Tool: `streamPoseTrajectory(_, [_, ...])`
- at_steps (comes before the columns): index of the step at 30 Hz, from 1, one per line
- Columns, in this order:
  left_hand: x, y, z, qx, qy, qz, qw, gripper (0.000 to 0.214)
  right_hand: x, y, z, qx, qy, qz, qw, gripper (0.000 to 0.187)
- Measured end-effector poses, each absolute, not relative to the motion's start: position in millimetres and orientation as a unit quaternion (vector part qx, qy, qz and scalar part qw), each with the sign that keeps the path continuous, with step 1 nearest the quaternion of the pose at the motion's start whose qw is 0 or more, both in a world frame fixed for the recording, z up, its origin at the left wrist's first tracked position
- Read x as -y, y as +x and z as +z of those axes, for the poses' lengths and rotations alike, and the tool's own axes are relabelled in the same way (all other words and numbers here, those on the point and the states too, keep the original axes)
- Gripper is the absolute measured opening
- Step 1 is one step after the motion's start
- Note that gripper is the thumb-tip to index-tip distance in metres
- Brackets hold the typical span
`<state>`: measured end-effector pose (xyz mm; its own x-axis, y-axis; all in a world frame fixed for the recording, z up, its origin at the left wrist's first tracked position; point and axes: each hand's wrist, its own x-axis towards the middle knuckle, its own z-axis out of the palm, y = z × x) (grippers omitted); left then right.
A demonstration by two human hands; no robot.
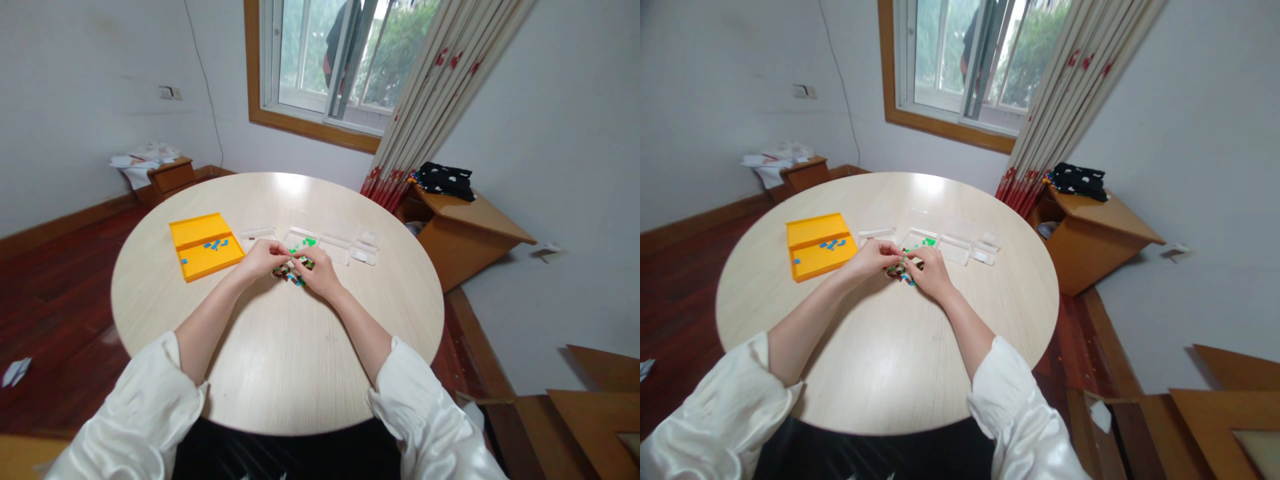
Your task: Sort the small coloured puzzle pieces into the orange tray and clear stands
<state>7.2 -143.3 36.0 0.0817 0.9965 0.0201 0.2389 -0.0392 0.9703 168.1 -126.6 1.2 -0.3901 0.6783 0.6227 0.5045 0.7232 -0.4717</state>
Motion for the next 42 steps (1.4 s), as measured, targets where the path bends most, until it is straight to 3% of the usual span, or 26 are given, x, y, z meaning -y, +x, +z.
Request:
streamPoseTrajectory(6, [138, 4, 32, -0.545, 0.601, 0.408, 0.419, 0.006, 128, 169, 4, 0.817, -0.375, 0.126, 0.419, 0.014])
streamPoseTrajectory(14, [139, -10, 30, -0.649, 0.693, 0.263, 0.173, 0.013, 117, 176, 0, 0.768, -0.452, 0.091, 0.444, 0.015])
streamPoseTrajectory(22, [140, -9, 27, -0.652, 0.729, 0.139, 0.151, 0.009, 110, 182, -3, 0.731, -0.506, 0.076, 0.452, 0.015])
streamPoseTrajectory(42, [144, -4, 26, -0.663, 0.717, 0.154, 0.151, 0.015, 99, 185, -15, 0.736, -0.525, -0.009, 0.426, 0.016])
